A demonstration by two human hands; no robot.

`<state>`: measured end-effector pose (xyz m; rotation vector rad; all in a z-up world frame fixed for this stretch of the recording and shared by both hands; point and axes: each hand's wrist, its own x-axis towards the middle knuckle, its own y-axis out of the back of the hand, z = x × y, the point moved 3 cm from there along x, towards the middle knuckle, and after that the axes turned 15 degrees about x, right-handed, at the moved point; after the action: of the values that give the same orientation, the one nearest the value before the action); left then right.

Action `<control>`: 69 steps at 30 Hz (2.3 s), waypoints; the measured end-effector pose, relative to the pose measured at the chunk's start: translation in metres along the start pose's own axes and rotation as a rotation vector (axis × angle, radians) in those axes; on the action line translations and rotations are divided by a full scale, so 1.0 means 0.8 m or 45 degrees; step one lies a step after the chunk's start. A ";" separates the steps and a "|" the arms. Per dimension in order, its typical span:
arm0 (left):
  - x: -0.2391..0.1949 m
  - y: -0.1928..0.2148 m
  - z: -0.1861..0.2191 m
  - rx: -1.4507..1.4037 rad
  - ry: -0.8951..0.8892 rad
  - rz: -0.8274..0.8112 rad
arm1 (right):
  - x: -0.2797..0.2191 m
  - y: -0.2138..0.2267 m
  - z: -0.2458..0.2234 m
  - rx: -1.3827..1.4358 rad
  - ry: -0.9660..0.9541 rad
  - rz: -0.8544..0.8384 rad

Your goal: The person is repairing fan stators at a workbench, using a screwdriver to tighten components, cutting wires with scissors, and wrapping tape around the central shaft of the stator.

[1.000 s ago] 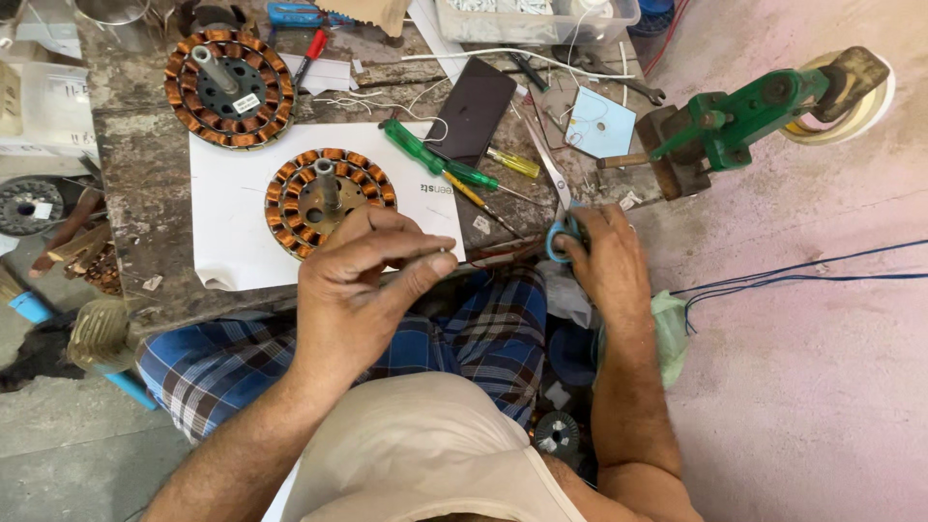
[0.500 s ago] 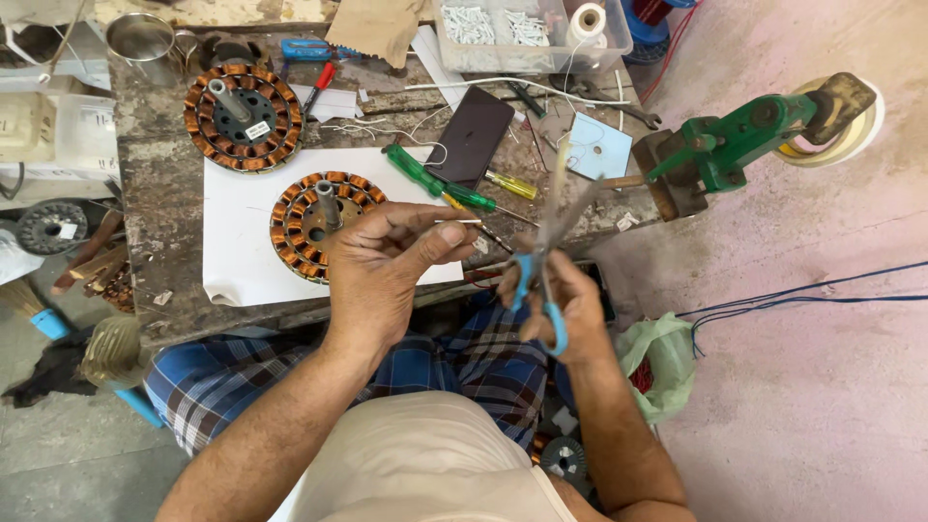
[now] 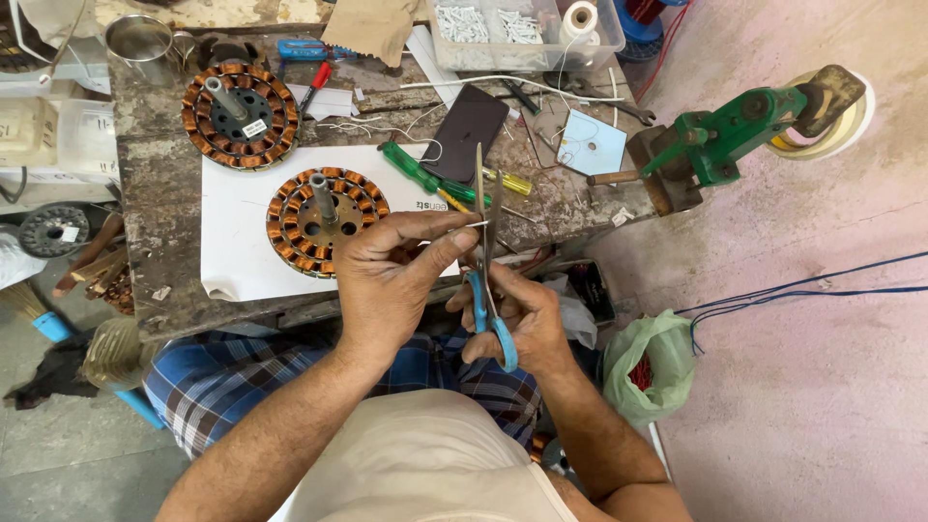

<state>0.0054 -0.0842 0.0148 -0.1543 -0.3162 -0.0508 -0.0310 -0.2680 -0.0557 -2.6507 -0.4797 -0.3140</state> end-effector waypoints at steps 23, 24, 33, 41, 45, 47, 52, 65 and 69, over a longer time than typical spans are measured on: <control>-0.024 0.119 0.083 0.364 -0.178 0.295 | 0.053 0.090 -0.095 -1.887 -0.715 0.347; -0.024 0.126 0.083 0.415 -0.172 0.309 | 0.063 0.091 -0.094 -2.070 -0.679 0.268; -0.029 0.136 0.056 0.524 -0.058 0.248 | 0.111 0.099 -0.099 -2.282 -0.603 -0.287; -0.024 0.113 0.031 0.657 0.008 0.124 | 0.117 -0.059 -0.052 -0.288 0.031 -0.171; -0.025 0.109 0.034 0.797 -0.098 0.081 | 0.124 -0.103 -0.022 -0.107 -0.020 -0.189; -0.025 0.112 0.037 0.857 -0.103 0.080 | 0.131 -0.107 -0.017 -0.069 0.043 -0.232; -0.025 0.123 0.042 0.899 -0.015 0.142 | 0.152 -0.097 -0.014 -0.194 -0.012 -0.111; -0.019 0.131 0.044 0.954 -0.070 0.257 | 0.184 -0.116 -0.005 -0.985 0.047 -0.370; -0.014 0.126 0.035 0.957 -0.028 0.191 | 0.192 -0.107 -0.004 -0.809 -0.119 -0.271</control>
<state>-0.0068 0.0202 0.0234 0.5670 -0.3264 0.2185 0.0763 -0.1534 0.0235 -3.2426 -0.8063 -0.4727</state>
